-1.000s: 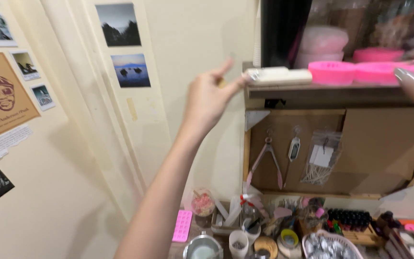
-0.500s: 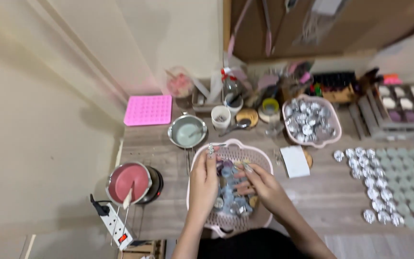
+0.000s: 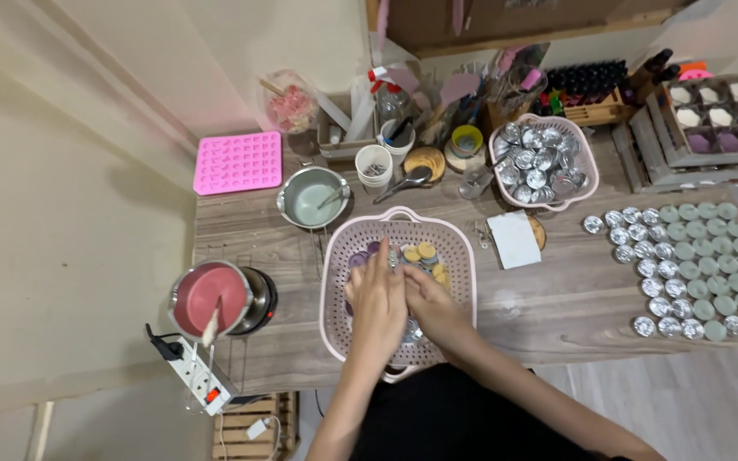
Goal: Sorting and arranging small tealight candles into a grid on a workspace.
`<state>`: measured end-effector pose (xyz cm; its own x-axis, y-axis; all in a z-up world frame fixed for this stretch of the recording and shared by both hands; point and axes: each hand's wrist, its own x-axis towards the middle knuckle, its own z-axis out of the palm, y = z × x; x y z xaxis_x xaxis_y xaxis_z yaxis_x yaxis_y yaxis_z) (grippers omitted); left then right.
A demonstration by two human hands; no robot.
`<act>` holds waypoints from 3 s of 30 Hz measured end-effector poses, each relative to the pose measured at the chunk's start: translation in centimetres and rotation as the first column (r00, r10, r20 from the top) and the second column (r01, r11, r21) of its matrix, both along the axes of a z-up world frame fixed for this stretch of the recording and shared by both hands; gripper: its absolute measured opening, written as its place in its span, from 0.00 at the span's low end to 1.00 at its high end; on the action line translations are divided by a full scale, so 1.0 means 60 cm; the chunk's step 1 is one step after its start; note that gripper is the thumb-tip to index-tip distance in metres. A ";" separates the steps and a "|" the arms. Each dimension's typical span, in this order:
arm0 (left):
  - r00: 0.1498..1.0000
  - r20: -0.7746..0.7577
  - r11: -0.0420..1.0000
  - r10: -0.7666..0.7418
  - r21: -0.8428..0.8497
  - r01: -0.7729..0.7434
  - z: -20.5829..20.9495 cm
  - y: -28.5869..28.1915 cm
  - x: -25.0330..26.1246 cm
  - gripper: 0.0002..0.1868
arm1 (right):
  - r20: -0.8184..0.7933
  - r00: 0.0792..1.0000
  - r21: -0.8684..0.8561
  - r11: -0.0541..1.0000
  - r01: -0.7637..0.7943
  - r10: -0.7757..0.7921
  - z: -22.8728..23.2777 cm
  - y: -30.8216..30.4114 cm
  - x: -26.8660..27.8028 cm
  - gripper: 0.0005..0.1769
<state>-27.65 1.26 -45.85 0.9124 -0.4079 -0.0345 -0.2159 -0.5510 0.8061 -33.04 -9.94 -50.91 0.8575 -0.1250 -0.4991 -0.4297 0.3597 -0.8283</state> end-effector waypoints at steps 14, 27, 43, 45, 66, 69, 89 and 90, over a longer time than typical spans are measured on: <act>0.970 -0.091 0.962 0.224 -0.136 -0.235 -0.041 -0.098 -0.069 0.25 | -0.109 0.980 -0.005 0.986 0.168 -0.168 -0.040 -0.289 -0.110 0.22; 0.844 -0.525 0.963 0.113 -0.150 -0.222 -0.105 -0.325 -0.170 0.25 | -0.042 0.995 -0.065 0.994 0.084 -0.087 -0.123 -0.424 -0.170 0.21; 0.709 -0.647 0.880 0.281 -0.122 -0.460 -0.194 -0.281 -0.193 0.26 | -0.149 0.957 -0.462 0.873 0.157 -0.250 -0.339 -0.523 -0.180 0.14; 0.688 -0.676 0.838 0.264 -0.193 -0.511 -0.182 -0.283 -0.196 0.25 | -0.123 0.959 -0.442 0.879 0.179 -0.257 -0.320 -0.518 -0.165 0.14; 0.657 -0.754 0.752 0.012 -0.426 -0.503 -0.138 -0.321 -0.220 0.26 | 0.144 0.987 -0.237 0.971 -0.034 0.070 -0.138 -0.416 -0.137 0.14; 0.719 -0.685 0.842 0.120 -0.314 -0.439 -0.122 -0.292 -0.230 0.26 | 0.050 0.998 -0.236 0.971 -0.035 0.048 -0.158 -0.417 -0.139 0.12; 0.667 -0.745 0.374 0.001 -0.618 -0.692 -0.099 -0.130 -0.144 0.27 | 0.164 0.975 -0.200 0.973 -0.117 0.150 -0.039 -0.151 -0.043 0.09; 0.670 -0.742 0.378 -0.007 -0.622 -0.686 -0.114 -0.117 -0.134 0.27 | 0.168 0.975 -0.203 0.973 -0.107 0.142 -0.029 -0.149 -0.032 0.09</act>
<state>-35.67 -5.79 -52.72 0.8810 -0.1926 -0.4321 0.4629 0.5394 0.7034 -34.93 -18.86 -52.68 0.9458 -0.0896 -0.3121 -0.2983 0.1399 -0.9442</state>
